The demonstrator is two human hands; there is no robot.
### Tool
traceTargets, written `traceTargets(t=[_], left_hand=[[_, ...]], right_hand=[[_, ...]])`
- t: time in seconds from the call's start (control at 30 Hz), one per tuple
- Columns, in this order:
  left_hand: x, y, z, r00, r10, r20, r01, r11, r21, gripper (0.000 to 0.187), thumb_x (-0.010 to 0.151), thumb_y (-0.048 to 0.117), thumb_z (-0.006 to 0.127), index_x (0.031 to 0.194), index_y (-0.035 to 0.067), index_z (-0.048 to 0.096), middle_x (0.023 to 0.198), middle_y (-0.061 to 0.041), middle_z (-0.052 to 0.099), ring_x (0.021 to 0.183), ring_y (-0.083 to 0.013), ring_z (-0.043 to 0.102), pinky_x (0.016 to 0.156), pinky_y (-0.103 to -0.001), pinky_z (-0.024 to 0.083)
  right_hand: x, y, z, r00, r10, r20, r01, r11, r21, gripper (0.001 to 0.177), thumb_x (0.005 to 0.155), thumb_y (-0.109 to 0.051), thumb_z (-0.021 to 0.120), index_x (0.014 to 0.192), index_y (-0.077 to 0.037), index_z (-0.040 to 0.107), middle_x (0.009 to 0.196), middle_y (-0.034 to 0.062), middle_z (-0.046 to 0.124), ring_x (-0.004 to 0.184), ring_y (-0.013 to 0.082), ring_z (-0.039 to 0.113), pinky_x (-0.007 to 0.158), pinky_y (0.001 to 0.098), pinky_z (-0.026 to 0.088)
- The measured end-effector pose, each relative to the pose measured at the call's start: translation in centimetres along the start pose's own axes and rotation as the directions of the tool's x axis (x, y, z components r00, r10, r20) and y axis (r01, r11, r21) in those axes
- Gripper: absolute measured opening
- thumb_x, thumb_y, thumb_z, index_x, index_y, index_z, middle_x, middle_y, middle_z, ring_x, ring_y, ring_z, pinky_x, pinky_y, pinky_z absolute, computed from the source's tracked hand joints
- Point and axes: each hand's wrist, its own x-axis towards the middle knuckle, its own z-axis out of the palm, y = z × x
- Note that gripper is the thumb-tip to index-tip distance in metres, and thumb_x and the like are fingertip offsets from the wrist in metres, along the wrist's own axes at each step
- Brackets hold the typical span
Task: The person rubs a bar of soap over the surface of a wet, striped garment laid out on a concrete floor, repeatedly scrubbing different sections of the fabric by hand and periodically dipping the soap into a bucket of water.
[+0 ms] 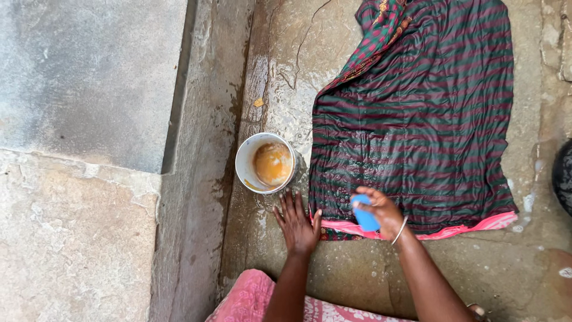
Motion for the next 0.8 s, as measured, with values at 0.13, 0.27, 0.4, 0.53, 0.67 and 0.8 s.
traceTargets(t=[0.13,0.27,0.4,0.53,0.67,0.8], left_hand=[[-0.6,-1.5,0.5,0.998,0.068,-0.009,-0.064,0.971,0.228,0.092,0.091,0.063,0.049,0.163,0.013,0.023,0.173,-0.013,0.01,0.16,-0.0326,0.001,0.124,-0.06,-0.005],[-0.1,-0.6,-1.2,0.988,-0.009,0.152,0.005,1.0,0.024,0.106,0.081,0.074,0.052,0.16,0.013,0.015,0.17,-0.015,0.004,0.156,-0.032,-0.004,0.122,-0.06,-0.009],[0.0,-0.4,-1.6,0.975,-0.025,0.221,0.003,0.995,0.101,0.111,0.078,0.076,0.055,0.162,0.018,0.01,0.171,-0.014,0.002,0.157,-0.0327,-0.006,0.122,-0.06,-0.011],[-0.1,-1.0,-0.6,0.993,0.047,0.106,-0.071,0.968,0.241,0.109,0.078,0.076,0.056,0.164,0.025,0.015,0.169,-0.015,0.006,0.155,-0.035,-0.002,0.119,-0.06,-0.01],[-0.3,-0.9,-0.7,0.995,0.054,0.078,-0.057,0.998,0.031,0.099,0.082,0.083,0.053,0.162,0.031,0.026,0.17,-0.017,0.011,0.157,-0.0371,0.001,0.122,-0.061,-0.008],[-0.5,-0.8,-1.2,0.997,0.057,0.06,-0.058,0.998,0.0,0.099,0.081,0.081,0.054,0.162,0.03,0.028,0.169,-0.018,0.012,0.157,-0.0386,0.001,0.121,-0.062,-0.007]], right_hand=[[2.5,-2.7,-2.2,0.958,-0.249,-0.146,0.25,0.968,-0.009,0.055,0.082,-0.001,0.075,0.135,-0.004,0.06,0.123,0.0121,0.073,0.103,0.0221,0.071,0.087,0.0365,0.06],[2.6,-3.4,2.7,0.764,-0.645,-0.008,0.603,0.72,-0.343,0.042,0.091,0.003,0.072,0.131,-0.006,0.067,0.13,0.0086,0.074,0.118,0.0231,0.071,0.101,0.0328,0.058],[0.2,0.7,9.7,0.747,-0.385,0.542,0.588,0.001,-0.809,0.047,0.095,-0.013,0.059,0.141,-0.022,0.061,0.155,0.0042,0.052,0.145,0.029,0.048,0.116,0.0423,0.038],[-1.2,0.4,12.5,0.842,-0.225,0.491,0.364,-0.434,-0.824,0.052,0.101,-0.025,0.047,0.152,-0.021,0.037,0.168,0.0119,0.012,0.154,0.0353,0.007,0.125,0.0521,0.012],[4.2,-3.9,10.8,0.984,-0.163,-0.074,0.114,0.89,-0.442,0.056,0.106,-0.043,0.036,0.151,-0.012,0.045,0.154,0.0166,0.051,0.14,0.0385,0.051,0.115,0.0465,0.047],[4.5,-7.8,-0.1,0.526,-0.811,0.256,-0.359,-0.484,-0.798,0.057,0.11,-0.042,0.035,0.163,-0.027,0.021,0.167,0.0175,0.036,0.151,0.0367,0.042,0.12,0.0489,0.037]])
